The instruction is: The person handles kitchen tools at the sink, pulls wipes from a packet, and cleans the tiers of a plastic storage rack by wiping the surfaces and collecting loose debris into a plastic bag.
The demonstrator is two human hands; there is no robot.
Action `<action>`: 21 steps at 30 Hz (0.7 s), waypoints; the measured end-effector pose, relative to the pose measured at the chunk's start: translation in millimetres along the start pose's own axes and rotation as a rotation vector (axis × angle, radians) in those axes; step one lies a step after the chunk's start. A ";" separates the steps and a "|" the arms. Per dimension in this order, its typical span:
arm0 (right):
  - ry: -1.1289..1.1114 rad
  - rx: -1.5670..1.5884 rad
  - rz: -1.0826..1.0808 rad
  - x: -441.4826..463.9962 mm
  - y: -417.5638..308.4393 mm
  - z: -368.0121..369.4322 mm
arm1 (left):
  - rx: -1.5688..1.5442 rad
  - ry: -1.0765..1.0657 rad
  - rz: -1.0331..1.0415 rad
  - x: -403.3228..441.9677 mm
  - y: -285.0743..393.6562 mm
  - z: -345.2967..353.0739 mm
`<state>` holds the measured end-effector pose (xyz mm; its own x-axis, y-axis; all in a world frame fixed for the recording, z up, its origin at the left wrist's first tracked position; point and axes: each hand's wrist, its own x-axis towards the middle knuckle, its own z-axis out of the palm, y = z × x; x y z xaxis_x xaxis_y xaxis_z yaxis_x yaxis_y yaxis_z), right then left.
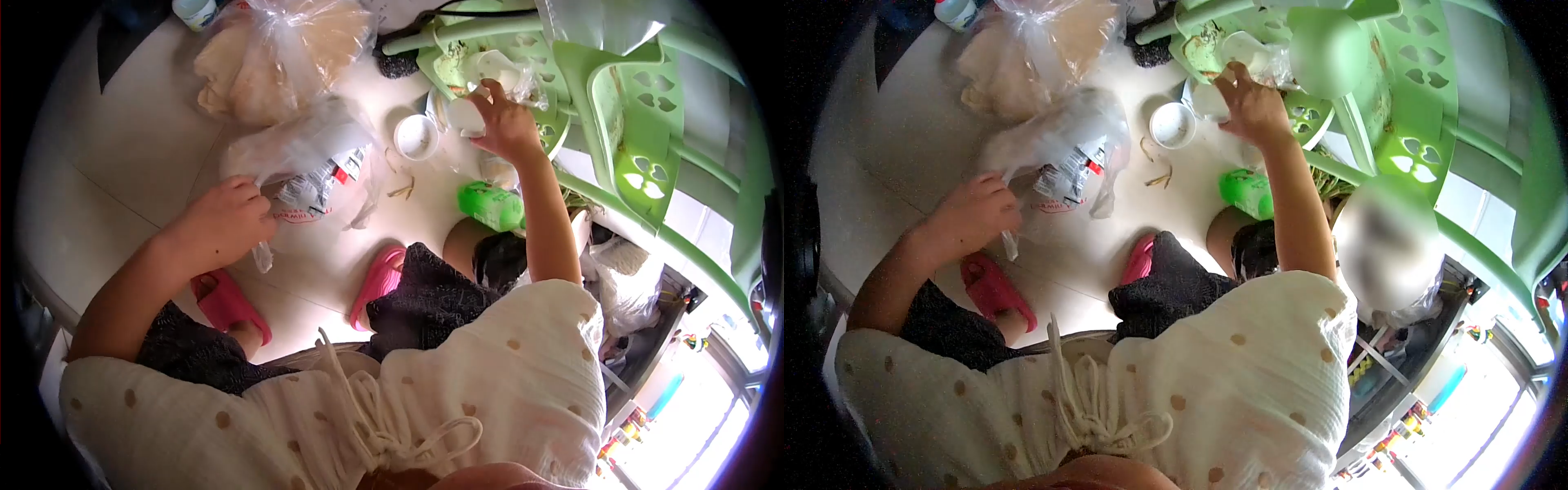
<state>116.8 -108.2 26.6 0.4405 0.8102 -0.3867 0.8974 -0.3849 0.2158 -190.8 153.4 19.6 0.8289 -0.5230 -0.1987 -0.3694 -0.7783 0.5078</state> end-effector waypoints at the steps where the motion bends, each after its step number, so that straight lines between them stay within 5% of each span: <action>1: -0.005 0.080 -0.020 -10.8 -5.8 -6.7 | -0.001 0.000 0.003 1.2 0.5 0.2; 3: 0.082 0.289 -0.014 -28.3 -17.4 -15.0 | 0.001 0.000 -0.006 1.4 0.3 -1.6; 6: 0.123 1.140 0.065 -47.7 -18.9 -0.8 | 0.027 0.040 -0.001 -0.1 0.6 -3.8; 7: -0.103 1.314 0.202 -55.2 -13.0 3.5 | 0.020 0.026 -0.005 -1.5 1.1 -4.0; 8: -0.090 1.645 0.203 -62.4 -10.4 22.3 | 0.014 0.015 -0.007 -1.9 1.3 -4.4; 10: -0.116 1.749 0.356 -74.0 -13.4 52.2 | 0.010 -0.003 -0.019 -2.4 2.1 -7.2; 12: -0.360 1.329 0.292 -77.4 -10.8 79.3 | 0.009 -0.030 -0.042 -4.1 4.5 -10.5; 15: -0.493 1.125 0.188 -84.4 -34.2 84.7 | 0.004 0.002 -0.035 -4.4 4.1 -5.5; 17: -0.550 0.943 0.100 -81.5 -43.4 93.4 | 0.021 0.037 -0.003 -1.1 5.7 -3.8; 20: -0.339 0.598 -0.083 -78.5 -55.9 109.9 | 0.053 0.079 0.023 2.2 5.6 -2.1; 21: -0.465 0.616 -0.085 -71.3 -60.0 100.3 | 0.062 0.091 0.031 3.1 5.6 -1.4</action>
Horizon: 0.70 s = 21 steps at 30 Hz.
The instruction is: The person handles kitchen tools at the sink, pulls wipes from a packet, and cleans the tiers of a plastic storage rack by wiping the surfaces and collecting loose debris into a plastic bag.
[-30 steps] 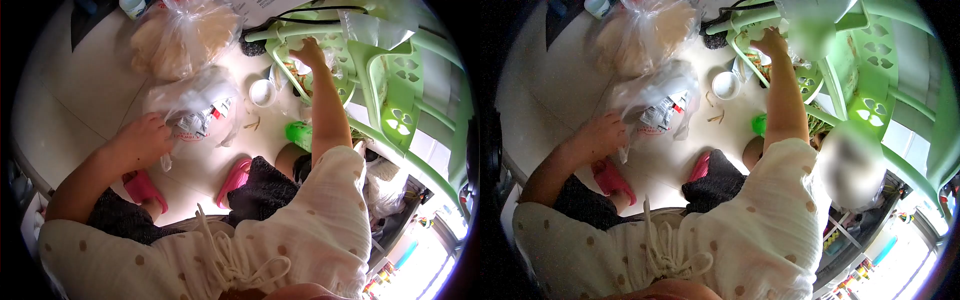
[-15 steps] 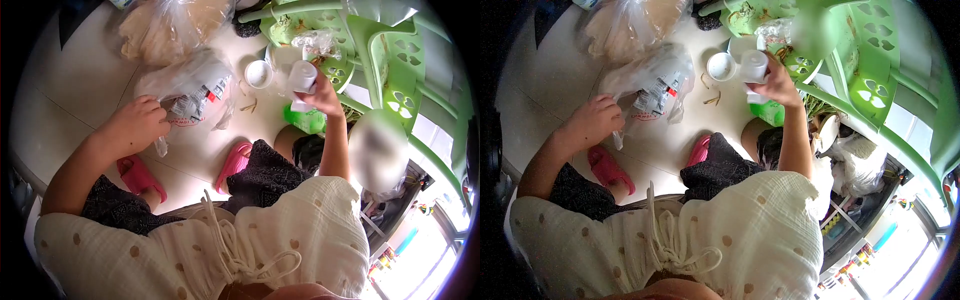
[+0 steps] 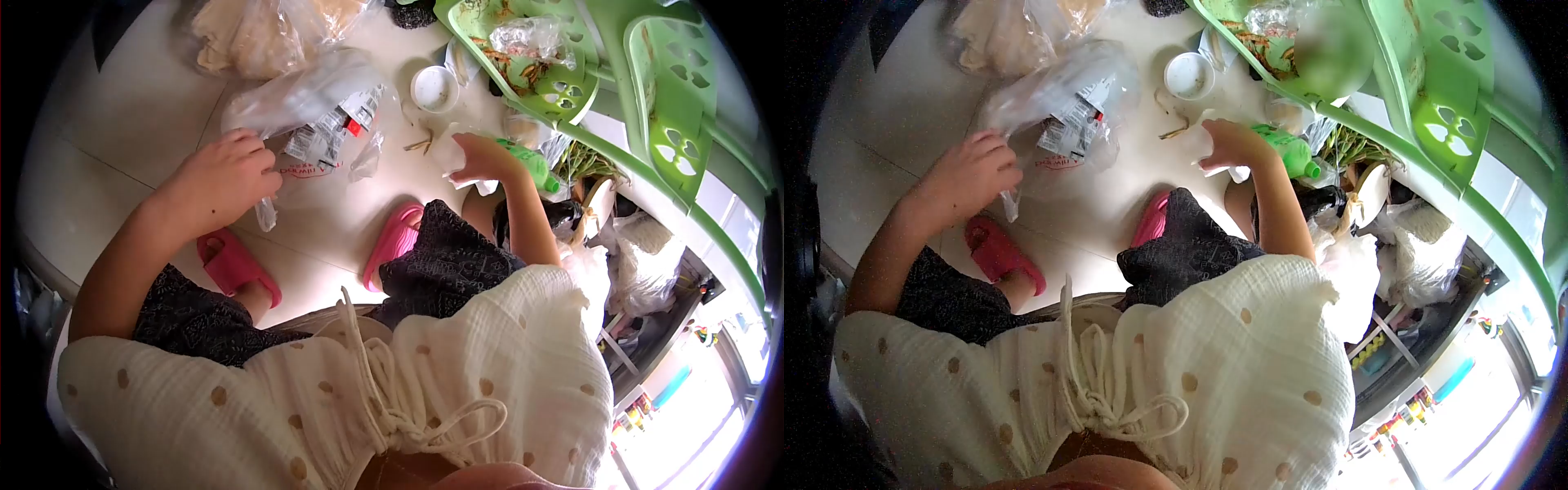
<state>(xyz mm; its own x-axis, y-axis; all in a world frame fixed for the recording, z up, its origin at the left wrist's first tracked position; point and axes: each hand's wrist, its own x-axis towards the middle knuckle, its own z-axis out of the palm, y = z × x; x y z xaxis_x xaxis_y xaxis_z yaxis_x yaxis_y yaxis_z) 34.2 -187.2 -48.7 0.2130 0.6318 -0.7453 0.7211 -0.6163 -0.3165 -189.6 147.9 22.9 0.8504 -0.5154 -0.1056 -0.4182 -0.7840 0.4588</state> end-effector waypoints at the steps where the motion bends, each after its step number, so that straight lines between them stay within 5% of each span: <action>1: -0.033 0.044 0.026 1.4 0.4 -1.4 | 0.004 -0.009 -0.002 0.8 0.2 0.2; 4: -0.143 0.209 0.097 10.9 9.1 -3.9 | -0.020 -0.069 -0.030 1.2 1.8 -1.8; 8: 0.125 1.173 0.030 -8.7 41.6 -9.0 | -0.084 -0.153 -0.062 1.7 1.8 -4.7; 9: -0.030 1.373 0.026 -9.5 56.3 -11.5 | -0.084 -0.155 -0.058 1.7 1.1 -4.1; 11: 0.036 1.584 -0.042 -15.7 74.7 -1.5 | -0.035 -0.065 -0.021 0.8 0.2 0.6; 17: 0.143 1.979 -0.014 2.0 110.5 42.8 | -0.022 -0.019 0.003 3.8 0.6 1.7; 18: 0.071 2.064 -0.186 -6.3 88.7 25.5 | -0.012 -0.020 0.005 3.7 0.6 1.0; 21: 0.236 1.905 0.023 -6.1 90.4 33.8 | -0.033 -0.046 -0.016 2.9 0.4 -0.2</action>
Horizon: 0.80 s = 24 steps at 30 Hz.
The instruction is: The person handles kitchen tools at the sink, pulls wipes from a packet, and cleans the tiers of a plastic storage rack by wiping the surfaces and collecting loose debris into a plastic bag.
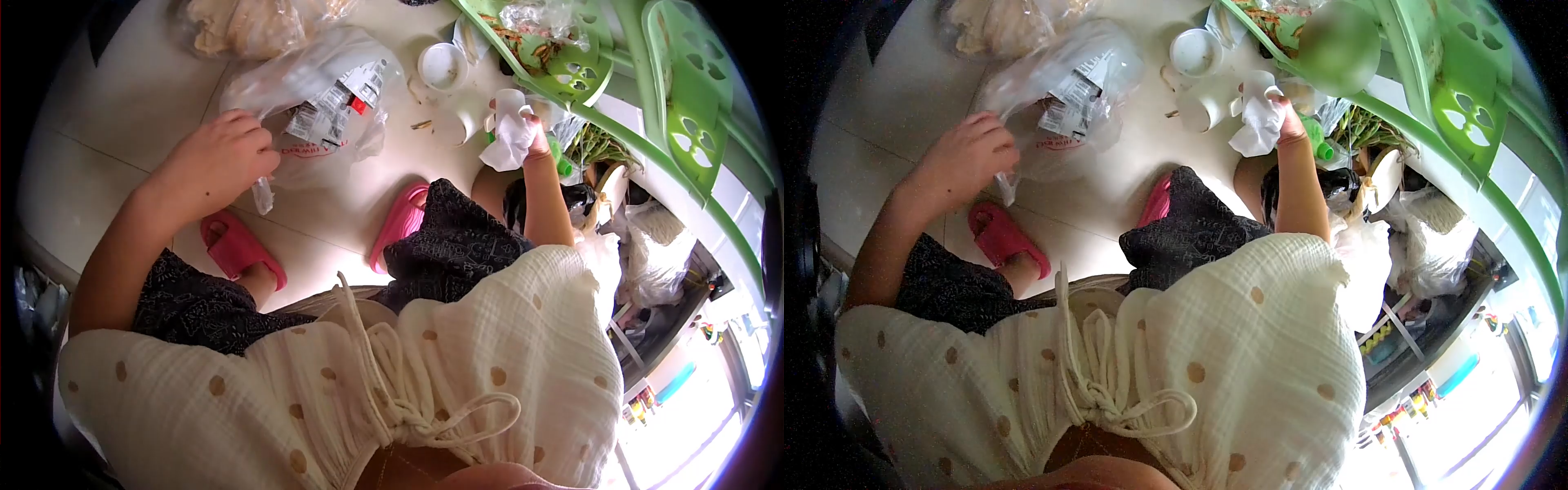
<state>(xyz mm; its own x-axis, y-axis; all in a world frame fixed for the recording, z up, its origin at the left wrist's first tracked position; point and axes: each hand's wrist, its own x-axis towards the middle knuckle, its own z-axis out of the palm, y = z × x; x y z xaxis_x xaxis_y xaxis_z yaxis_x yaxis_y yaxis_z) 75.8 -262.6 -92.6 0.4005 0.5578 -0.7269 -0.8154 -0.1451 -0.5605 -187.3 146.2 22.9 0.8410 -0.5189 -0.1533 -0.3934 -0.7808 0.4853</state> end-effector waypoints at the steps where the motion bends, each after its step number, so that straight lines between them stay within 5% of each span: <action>1: -0.060 0.181 -0.064 0.6 4.8 -0.3 | 0.007 0.010 -0.001 0.6 0.4 -0.9; 9: -0.159 0.042 -0.176 -15.8 -27.7 14.5 | -0.127 -0.154 0.017 3.4 5.5 -22.9; 12: -0.151 -0.301 -0.229 -23.5 -45.4 25.4 | -0.284 -0.171 0.013 7.0 11.7 -46.1; 17: -0.372 -1.036 -0.279 -55.7 -82.6 179.0 | -0.358 0.242 -0.202 25.8 18.0 -52.9; 19: -0.612 -1.481 -0.628 -55.6 -81.1 215.3 | -0.291 0.326 -0.196 36.9 18.0 -56.0; 24: -0.686 -1.513 -0.621 -65.7 -68.0 264.6 | -0.254 0.361 -0.007 47.4 21.7 -45.0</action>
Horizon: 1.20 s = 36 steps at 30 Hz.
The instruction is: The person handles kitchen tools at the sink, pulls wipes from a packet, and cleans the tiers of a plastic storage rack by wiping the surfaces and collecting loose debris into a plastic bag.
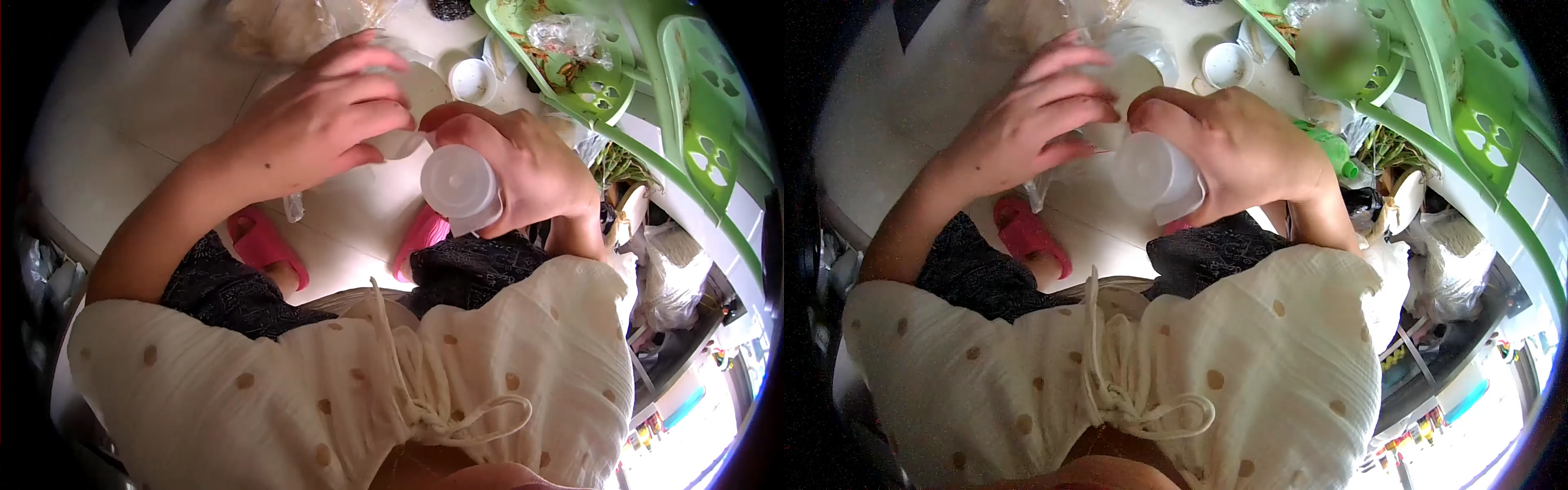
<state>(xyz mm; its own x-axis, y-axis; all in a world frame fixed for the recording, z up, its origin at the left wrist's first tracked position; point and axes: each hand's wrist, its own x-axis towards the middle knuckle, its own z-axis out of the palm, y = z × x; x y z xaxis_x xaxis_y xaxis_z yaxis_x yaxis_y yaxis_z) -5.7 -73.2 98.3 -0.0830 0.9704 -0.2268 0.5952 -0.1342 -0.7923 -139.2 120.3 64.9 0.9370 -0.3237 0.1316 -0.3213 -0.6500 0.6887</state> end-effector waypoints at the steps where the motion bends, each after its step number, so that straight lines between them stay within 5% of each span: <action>1: 0.018 0.011 -0.030 1.1 0.7 3.4 | 0.005 -0.037 -0.004 -0.7 -1.4 -0.2; 3: 0.144 0.244 -0.149 -5.2 19.2 1.4 | 0.005 -0.024 -0.002 -1.7 -4.9 0.6; 7: 0.560 0.516 0.217 -69.4 65.0 -17.7 | 0.159 0.200 -0.045 -7.2 -14.6 -22.4; 9: 0.467 0.285 0.408 -87.6 113.7 -5.9 | 0.243 0.198 -0.161 -10.5 -21.8 -38.8; 11: 0.038 0.070 0.899 -62.3 106.2 -0.2 | 0.258 0.287 -0.298 -12.7 -27.8 -43.8; 12: 0.170 0.226 0.739 -81.2 176.1 46.4 | 0.228 0.295 -0.396 -15.3 -31.4 -44.4; 16: 0.015 -0.078 0.713 -70.7 214.8 86.1 | 0.113 0.352 -0.499 -8.9 -28.3 -42.2; 23: -0.027 -0.135 0.797 -59.4 241.5 102.1 | -0.029 0.403 -0.531 -15.1 -41.3 -32.8; 25: 0.025 -0.231 0.787 -58.1 236.7 101.8 | -0.093 0.350 -0.566 -13.3 -42.3 -34.5; 28: 0.082 -0.288 0.736 -56.4 210.0 84.8 | 0.187 0.423 -0.394 -14.7 -49.8 -30.4; 29: 0.095 -0.291 0.711 -54.3 194.1 73.8 | 0.262 0.469 -0.197 -8.8 -46.9 -32.1; 32: 0.188 -0.350 0.525 -45.2 145.9 48.4 | 0.250 0.313 -0.315 -19.1 -54.9 -38.0; 36: 0.166 -0.484 0.205 -14.5 70.2 14.6 | 0.139 0.377 -0.412 -16.9 -51.4 -36.4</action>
<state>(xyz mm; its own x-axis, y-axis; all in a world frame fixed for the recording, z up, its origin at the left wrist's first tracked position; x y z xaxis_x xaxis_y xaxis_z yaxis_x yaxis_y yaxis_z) 25.6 -99.6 37.7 0.1773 0.9580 -0.2252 0.8889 -0.2541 -0.3813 -133.5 184.3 53.3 0.9647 0.2263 0.1347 0.0898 -0.7633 0.6397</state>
